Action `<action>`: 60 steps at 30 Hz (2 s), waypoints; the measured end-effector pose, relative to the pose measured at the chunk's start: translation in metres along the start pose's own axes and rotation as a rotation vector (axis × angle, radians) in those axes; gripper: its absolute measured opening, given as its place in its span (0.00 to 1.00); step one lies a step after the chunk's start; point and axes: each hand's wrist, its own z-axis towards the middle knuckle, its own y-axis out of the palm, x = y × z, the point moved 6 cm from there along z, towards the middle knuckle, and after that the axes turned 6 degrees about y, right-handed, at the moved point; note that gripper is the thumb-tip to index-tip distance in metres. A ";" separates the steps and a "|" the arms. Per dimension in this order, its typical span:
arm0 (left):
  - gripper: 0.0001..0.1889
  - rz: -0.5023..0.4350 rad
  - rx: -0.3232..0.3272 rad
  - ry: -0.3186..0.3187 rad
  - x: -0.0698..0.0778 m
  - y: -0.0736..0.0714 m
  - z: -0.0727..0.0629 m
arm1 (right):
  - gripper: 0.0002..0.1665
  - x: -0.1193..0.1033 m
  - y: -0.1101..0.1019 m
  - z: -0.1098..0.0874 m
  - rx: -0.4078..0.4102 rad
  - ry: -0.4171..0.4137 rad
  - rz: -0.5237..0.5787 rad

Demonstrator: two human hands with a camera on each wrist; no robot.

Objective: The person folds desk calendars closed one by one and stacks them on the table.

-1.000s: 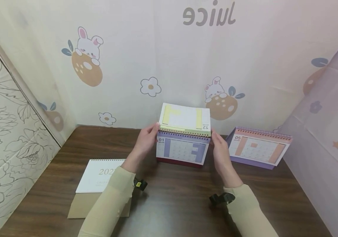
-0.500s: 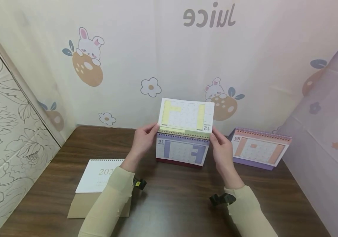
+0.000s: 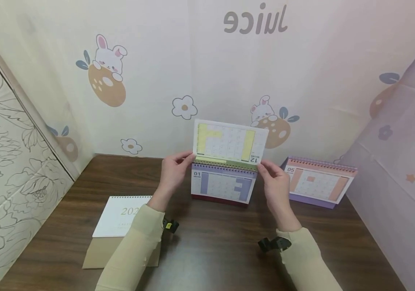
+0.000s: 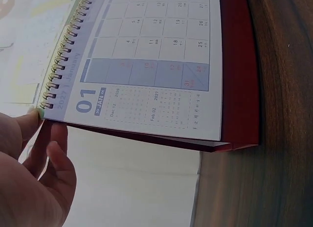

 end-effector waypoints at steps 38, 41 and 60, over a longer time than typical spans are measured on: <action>0.16 -0.326 -0.226 -0.034 -0.010 -0.007 -0.018 | 0.13 0.026 -0.009 -0.010 -0.078 -0.028 0.062; 0.15 -0.326 -0.214 -0.029 -0.022 -0.006 -0.015 | 0.13 0.028 -0.010 -0.010 -0.097 -0.012 0.086; 0.14 -0.117 -0.071 -0.004 -0.043 0.005 -0.016 | 0.12 0.043 -0.002 -0.009 -0.091 0.053 0.168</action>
